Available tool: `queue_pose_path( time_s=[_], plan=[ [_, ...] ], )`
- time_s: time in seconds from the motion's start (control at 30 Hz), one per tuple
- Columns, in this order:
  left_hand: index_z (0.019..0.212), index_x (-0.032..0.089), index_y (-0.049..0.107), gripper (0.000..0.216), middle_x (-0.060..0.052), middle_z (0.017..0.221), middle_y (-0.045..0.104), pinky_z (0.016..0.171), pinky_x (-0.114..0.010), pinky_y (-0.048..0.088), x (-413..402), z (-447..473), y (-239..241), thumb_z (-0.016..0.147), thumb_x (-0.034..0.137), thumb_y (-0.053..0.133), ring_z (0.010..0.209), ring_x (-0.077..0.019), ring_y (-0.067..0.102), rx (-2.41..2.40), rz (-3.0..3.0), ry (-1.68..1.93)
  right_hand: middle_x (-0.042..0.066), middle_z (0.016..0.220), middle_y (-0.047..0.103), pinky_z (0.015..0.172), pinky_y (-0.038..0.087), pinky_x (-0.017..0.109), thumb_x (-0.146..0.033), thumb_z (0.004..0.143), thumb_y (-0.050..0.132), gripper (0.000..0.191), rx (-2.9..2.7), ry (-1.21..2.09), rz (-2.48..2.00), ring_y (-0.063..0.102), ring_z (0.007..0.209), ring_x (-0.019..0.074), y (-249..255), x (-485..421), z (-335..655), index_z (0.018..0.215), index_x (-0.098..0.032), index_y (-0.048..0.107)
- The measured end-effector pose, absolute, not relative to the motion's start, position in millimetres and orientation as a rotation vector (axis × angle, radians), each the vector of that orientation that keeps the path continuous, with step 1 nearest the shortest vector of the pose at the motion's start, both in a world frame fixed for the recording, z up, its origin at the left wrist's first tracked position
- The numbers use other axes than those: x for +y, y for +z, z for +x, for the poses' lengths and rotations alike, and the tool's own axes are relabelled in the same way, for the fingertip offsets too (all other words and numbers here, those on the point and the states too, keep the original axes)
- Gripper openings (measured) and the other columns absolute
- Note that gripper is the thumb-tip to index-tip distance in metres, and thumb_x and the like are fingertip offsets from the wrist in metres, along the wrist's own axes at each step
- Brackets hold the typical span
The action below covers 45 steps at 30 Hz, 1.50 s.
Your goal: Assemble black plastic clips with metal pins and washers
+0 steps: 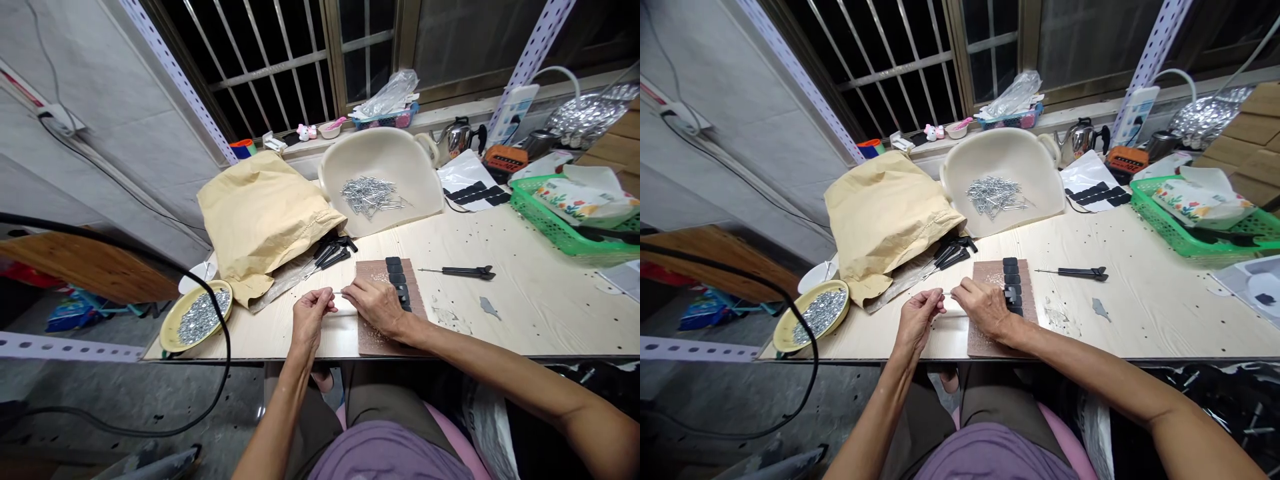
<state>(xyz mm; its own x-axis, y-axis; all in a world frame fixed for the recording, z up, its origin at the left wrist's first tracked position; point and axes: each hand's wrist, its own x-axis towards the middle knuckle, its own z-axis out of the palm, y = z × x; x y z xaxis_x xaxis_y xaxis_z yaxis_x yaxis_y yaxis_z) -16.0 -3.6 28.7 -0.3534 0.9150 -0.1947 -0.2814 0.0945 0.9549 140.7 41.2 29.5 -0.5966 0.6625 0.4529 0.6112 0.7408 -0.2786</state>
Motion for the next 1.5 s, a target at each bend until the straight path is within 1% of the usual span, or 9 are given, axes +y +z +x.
queue_pose_path(
  time_s=[0.23, 0.4, 0.6, 0.73, 0.83, 0.97, 1.13, 1.33, 1.5],
  plan=[
    [0.074, 0.010, 0.066, 0.025, -0.001, 0.066, 0.063, 0.055, -0.021, 0.047, -4, -13, 30, 0.066, 0.032, 0.074, 0.053, -0.0070, 0.054, 1.376, 0.812, 1.494, 0.001, 0.087, 0.065, 0.060, 0.032, 0.023, -0.037, 0.095, 0.040, 0.026, -2.331, 0.498, -1.047, 0.059, 0.075, 0.0118, 33, 41, 146, 0.093, -0.022, 0.062],
    [0.078, 0.009, 0.068, 0.029, -0.002, 0.068, 0.063, 0.055, -0.021, 0.048, -2, -14, 33, 0.063, 0.032, 0.077, 0.054, -0.0066, 0.054, 1.329, 0.716, 1.398, 0.000, 0.088, 0.066, 0.061, 0.033, 0.023, -0.036, 0.094, 0.043, 0.025, -2.284, 0.589, -1.054, 0.059, 0.079, 0.0125, 33, 43, 149, 0.090, -0.022, 0.063],
    [0.071, 0.009, 0.066, 0.030, -0.001, 0.063, 0.061, 0.051, -0.020, 0.046, -1, -12, 28, 0.058, 0.032, 0.079, 0.052, -0.0061, 0.052, 1.305, 0.650, 1.380, 0.001, 0.086, 0.065, 0.064, 0.032, 0.025, -0.032, 0.092, 0.048, 0.018, -2.329, 0.362, -1.023, 0.057, 0.079, 0.0127, 30, 41, 150, 0.090, -0.022, 0.063],
    [0.068, 0.009, 0.064, 0.032, 0.000, 0.061, 0.059, 0.048, -0.019, 0.044, 0, -10, 26, 0.057, 0.034, 0.080, 0.049, -0.0051, 0.049, 1.278, 0.601, 1.367, 0.002, 0.081, 0.062, 0.067, 0.030, 0.028, -0.030, 0.092, 0.047, 0.021, -2.366, 0.064, -1.016, 0.053, 0.078, 0.0146, 30, 40, 147, 0.081, -0.020, 0.063],
    [0.070, 0.009, 0.065, 0.035, -0.001, 0.061, 0.059, 0.048, -0.019, 0.044, 1, -10, 25, 0.055, 0.036, 0.081, 0.050, -0.0057, 0.050, 1.296, 0.594, 1.383, 0.004, 0.080, 0.062, 0.069, 0.029, 0.029, -0.028, 0.094, 0.044, 0.024, -2.403, -0.028, -0.974, 0.052, 0.078, 0.0155, 28, 41, 146, 0.081, -0.021, 0.063],
    [0.069, 0.009, 0.065, 0.035, -0.002, 0.061, 0.060, 0.048, -0.021, 0.045, 1, -10, 24, 0.056, 0.038, 0.080, 0.049, -0.0065, 0.050, 1.353, 0.659, 1.401, 0.004, 0.077, 0.062, 0.067, 0.029, 0.028, -0.032, 0.095, 0.041, 0.028, -2.422, 0.054, -0.989, 0.053, 0.075, 0.0146, 26, 42, 147, 0.084, -0.020, 0.064],
    [0.070, 0.009, 0.065, 0.033, -0.001, 0.059, 0.059, 0.048, -0.021, 0.045, 2, -11, 21, 0.060, 0.038, 0.077, 0.047, -0.0071, 0.050, 1.388, 0.737, 1.393, 0.001, 0.084, 0.064, 0.064, 0.032, 0.026, -0.034, 0.093, 0.045, 0.022, -2.402, 0.214, -1.027, 0.056, 0.073, 0.0124, 25, 42, 148, 0.092, -0.021, 0.063],
    [0.068, 0.010, 0.065, 0.032, -0.001, 0.060, 0.060, 0.048, -0.021, 0.045, 3, -11, 21, 0.060, 0.039, 0.077, 0.048, -0.0074, 0.050, 1.400, 0.755, 1.374, 0.002, 0.080, 0.062, 0.060, 0.033, 0.024, -0.034, 0.095, 0.041, 0.028, -2.421, 0.306, -1.054, 0.056, 0.071, 0.0119, 27, 44, 149, 0.088, -0.019, 0.063],
    [0.066, 0.011, 0.065, 0.032, 0.000, 0.057, 0.059, 0.047, -0.022, 0.044, 4, -12, 23, 0.058, 0.038, 0.078, 0.044, -0.0067, 0.049, 1.364, 0.716, 1.305, 0.004, 0.091, 0.059, 0.059, 0.035, 0.023, -0.032, 0.095, 0.041, 0.025, -2.439, 0.342, -0.972, 0.055, 0.074, 0.0115, 23, 46, 153, 0.096, -0.019, 0.062]
  ],
)
